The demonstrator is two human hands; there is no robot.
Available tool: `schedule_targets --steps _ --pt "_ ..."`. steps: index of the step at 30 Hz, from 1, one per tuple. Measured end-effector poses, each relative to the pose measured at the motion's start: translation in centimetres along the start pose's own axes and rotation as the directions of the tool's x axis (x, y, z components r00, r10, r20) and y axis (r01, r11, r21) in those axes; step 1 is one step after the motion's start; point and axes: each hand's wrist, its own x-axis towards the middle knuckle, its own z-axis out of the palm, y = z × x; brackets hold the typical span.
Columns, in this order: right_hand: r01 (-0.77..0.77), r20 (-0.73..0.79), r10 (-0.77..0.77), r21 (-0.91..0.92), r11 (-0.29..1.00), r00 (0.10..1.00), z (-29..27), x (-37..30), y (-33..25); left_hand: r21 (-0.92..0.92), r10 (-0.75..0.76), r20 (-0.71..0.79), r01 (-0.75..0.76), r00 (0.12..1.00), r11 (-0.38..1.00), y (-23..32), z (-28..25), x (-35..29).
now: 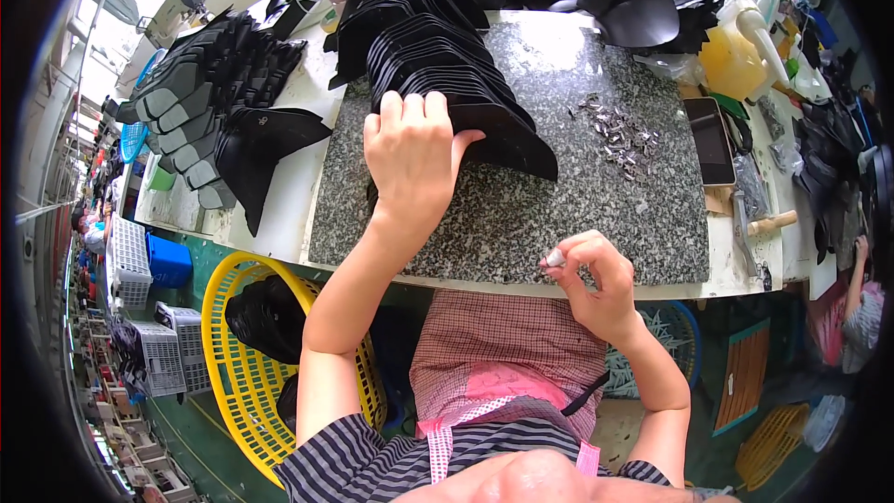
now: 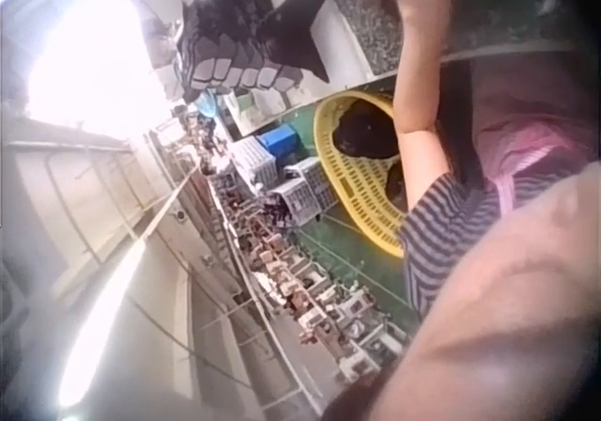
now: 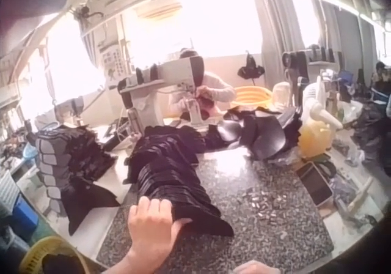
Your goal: The recorder is manually attaching small metal components to black synthetic shoe upper parts at a workbench.
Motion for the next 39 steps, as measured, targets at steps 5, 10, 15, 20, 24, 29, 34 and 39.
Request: schedule_targets --steps 5,10,15,20,24,29,34,39 --pt "-0.062 -0.002 0.063 0.092 0.994 0.998 -0.5 0.0 0.6 -0.822 0.184 0.166 0.033 0.969 0.569 0.6 -0.2 -0.3" --pt "-0.008 -0.241 0.098 0.349 0.937 0.966 -0.2 0.7 -0.1 -0.789 0.465 0.537 0.614 0.704 -0.020 1.2 -3.2 -2.9" --pt "-0.019 -0.250 0.084 0.251 0.968 0.965 -1.2 0.5 -0.2 -0.738 0.526 0.550 0.673 0.648 -0.057 1.6 -3.8 -4.3" --pt "-0.028 -0.252 0.086 0.229 0.973 0.964 -1.4 0.1 -0.3 -0.734 0.538 0.548 0.676 0.641 -0.058 1.8 -3.8 -4.7" --pt "-0.056 -0.227 0.099 0.190 0.980 0.969 -1.4 0.0 -0.4 -0.747 0.546 0.532 0.662 0.648 -0.057 1.9 -4.0 -5.0" --pt "-0.119 -0.199 0.160 0.203 0.972 0.967 -1.2 0.1 -0.3 -0.868 0.532 0.418 0.497 0.736 -0.005 2.2 -3.5 -5.5" --pt "0.027 -0.243 -0.013 0.054 0.998 0.970 -1.2 -0.5 0.0 -0.950 0.505 0.311 0.250 0.805 0.186 3.1 -4.6 -5.2" --pt "0.328 -0.188 -0.355 -0.161 0.931 0.916 -1.8 -0.3 0.1 -0.953 0.386 0.044 -0.078 0.921 0.294 3.8 -4.9 -7.0"
